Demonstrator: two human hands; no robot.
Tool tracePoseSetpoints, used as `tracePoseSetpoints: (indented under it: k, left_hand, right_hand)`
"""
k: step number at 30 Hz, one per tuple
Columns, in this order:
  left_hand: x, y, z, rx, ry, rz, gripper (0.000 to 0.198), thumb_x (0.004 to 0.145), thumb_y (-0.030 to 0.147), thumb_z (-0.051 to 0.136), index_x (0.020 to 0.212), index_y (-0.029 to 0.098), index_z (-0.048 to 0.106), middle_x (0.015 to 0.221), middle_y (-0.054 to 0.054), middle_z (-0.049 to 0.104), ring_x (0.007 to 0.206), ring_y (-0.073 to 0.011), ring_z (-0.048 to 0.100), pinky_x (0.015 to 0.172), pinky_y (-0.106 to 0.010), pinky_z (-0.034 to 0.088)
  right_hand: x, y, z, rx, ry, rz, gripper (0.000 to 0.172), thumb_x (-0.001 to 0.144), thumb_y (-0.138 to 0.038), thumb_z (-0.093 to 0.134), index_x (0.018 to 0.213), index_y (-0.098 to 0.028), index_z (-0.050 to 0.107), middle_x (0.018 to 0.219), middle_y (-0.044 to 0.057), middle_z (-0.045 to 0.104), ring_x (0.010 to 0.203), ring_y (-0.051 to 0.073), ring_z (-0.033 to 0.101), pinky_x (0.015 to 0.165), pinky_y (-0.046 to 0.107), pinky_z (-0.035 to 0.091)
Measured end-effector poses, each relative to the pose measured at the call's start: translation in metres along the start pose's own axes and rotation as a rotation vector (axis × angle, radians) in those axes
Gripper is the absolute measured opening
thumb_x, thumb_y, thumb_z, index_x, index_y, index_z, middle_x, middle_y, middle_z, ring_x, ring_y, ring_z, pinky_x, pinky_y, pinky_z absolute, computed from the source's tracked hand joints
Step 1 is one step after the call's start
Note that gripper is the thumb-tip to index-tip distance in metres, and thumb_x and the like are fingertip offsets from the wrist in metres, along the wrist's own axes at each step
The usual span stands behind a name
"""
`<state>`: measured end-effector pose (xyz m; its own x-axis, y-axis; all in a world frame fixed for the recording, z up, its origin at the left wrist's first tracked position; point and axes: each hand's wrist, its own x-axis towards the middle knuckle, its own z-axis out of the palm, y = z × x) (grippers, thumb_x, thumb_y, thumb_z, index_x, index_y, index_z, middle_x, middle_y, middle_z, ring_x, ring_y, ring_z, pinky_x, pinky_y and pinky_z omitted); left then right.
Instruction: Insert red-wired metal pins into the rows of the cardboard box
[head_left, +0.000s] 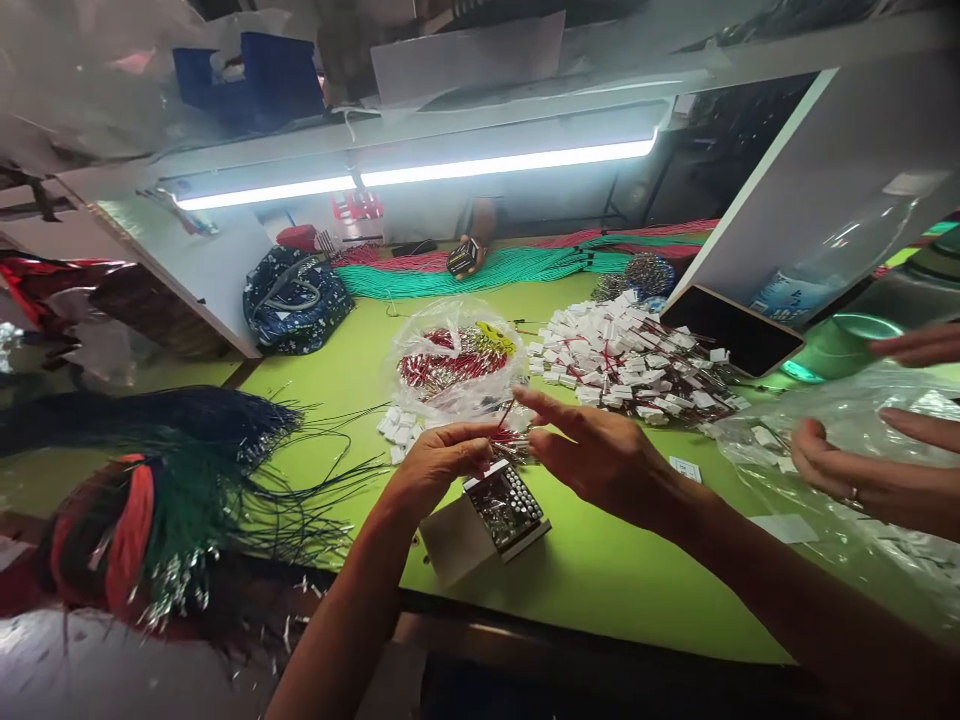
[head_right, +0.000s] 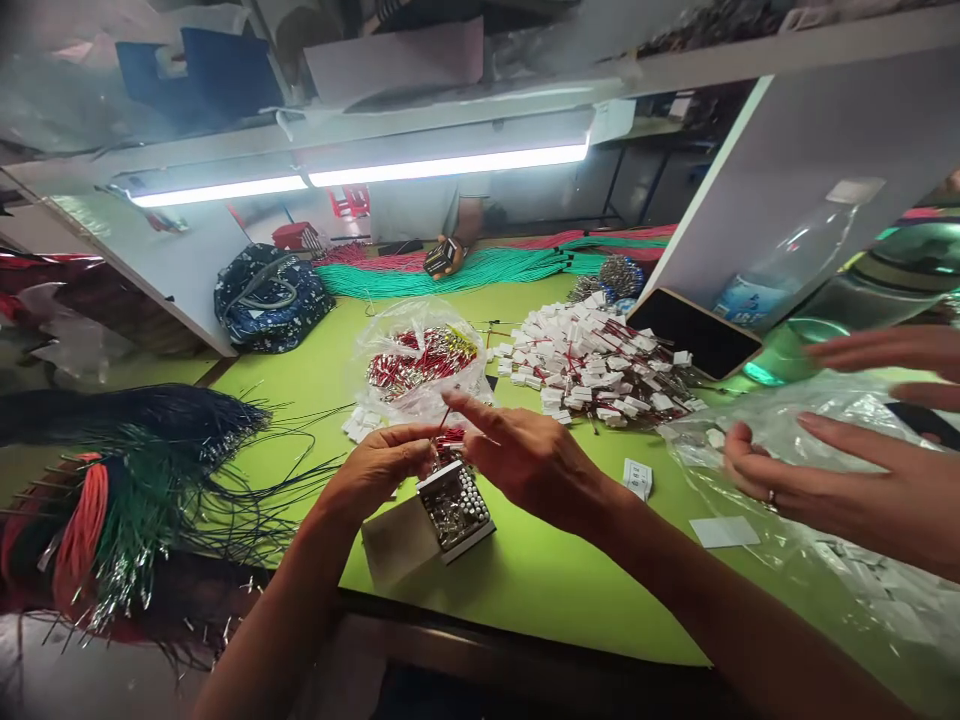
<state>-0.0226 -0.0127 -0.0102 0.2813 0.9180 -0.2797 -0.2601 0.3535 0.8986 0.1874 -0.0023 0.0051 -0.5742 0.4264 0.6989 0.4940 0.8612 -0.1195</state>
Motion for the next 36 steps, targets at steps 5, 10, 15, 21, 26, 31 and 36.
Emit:
tracePoseSetpoints:
  k: [5,10,15,21,26,31,36]
  left_hand:
    - [0.002,-0.003,-0.004,0.083,0.048,0.043,0.029,0.064,0.033,0.074,0.087,0.014,0.074,0.06,-0.001,0.06,0.053,-0.0074,0.048,0.054,-0.022,0.035]
    - [0.002,-0.003,-0.001,0.223,0.079,0.095,0.022,0.066,0.031,0.072,0.081,0.015,0.073,0.055,0.002,0.057,0.051,-0.0083,0.047,0.054,-0.023,0.036]
    - [0.001,-0.001,0.0,0.317,0.062,0.137,0.019,0.066,0.029,0.072,0.08,0.016,0.073,0.062,0.001,0.061,0.052,-0.0076,0.047,0.053,-0.023,0.038]
    - [0.001,0.0,-0.006,0.034,0.024,0.198,0.048,0.067,0.034,0.073,0.111,0.019,0.065,0.075,-0.002,0.066,0.056,-0.009,0.055,0.056,-0.024,0.044]
    - [0.005,-0.006,0.001,0.096,0.201,0.319,0.029,0.064,0.028,0.075,0.091,0.019,0.073,0.084,-0.004,0.07,0.073,-0.014,0.062,0.07,-0.027,0.049]
    - [0.002,-0.005,-0.001,0.233,0.265,0.534,0.009,0.063,0.025,0.076,0.072,0.021,0.075,0.084,-0.004,0.071,0.088,-0.0183,0.062,0.082,-0.03,0.048]
    - [-0.002,-0.004,-0.007,0.143,0.288,0.471,0.011,0.068,0.027,0.074,0.075,0.019,0.074,0.083,-0.004,0.071,0.079,-0.0141,0.061,0.076,-0.026,0.048]
  right_hand:
    - [-0.003,0.01,-0.004,0.194,0.057,0.25,0.012,0.087,-0.019,0.053,0.083,-0.018,0.065,0.122,0.011,0.06,0.105,0.022,0.061,0.088,0.039,0.051]
    - [0.009,0.019,-0.009,0.657,-0.031,0.616,0.015,0.081,-0.031,0.06,0.076,-0.019,0.068,0.125,0.008,0.059,0.119,0.025,0.051,0.097,0.043,0.042]
    - [0.013,0.017,0.003,1.09,-0.082,0.86,0.016,0.074,-0.034,0.068,0.072,-0.018,0.069,0.092,0.005,0.068,0.088,0.017,0.064,0.082,0.034,0.049]
    - [0.011,0.015,0.017,1.585,0.174,1.119,0.017,0.068,-0.031,0.076,0.076,-0.018,0.069,0.079,0.001,0.071,0.073,0.011,0.066,0.079,0.025,0.052]
    - [0.02,-0.001,0.031,1.805,0.212,1.186,0.017,0.064,-0.025,0.079,0.072,-0.016,0.067,0.081,0.001,0.073,0.073,0.011,0.068,0.076,0.023,0.055]
    - [0.026,-0.016,0.044,1.875,0.155,1.24,0.016,0.065,-0.021,0.077,0.073,-0.015,0.065,0.077,0.001,0.072,0.072,0.011,0.068,0.076,0.024,0.054]
    - [0.022,-0.01,0.039,1.642,-0.001,1.16,0.026,0.068,-0.034,0.075,0.082,-0.014,0.065,0.071,0.003,0.07,0.064,0.012,0.065,0.067,0.026,0.052]
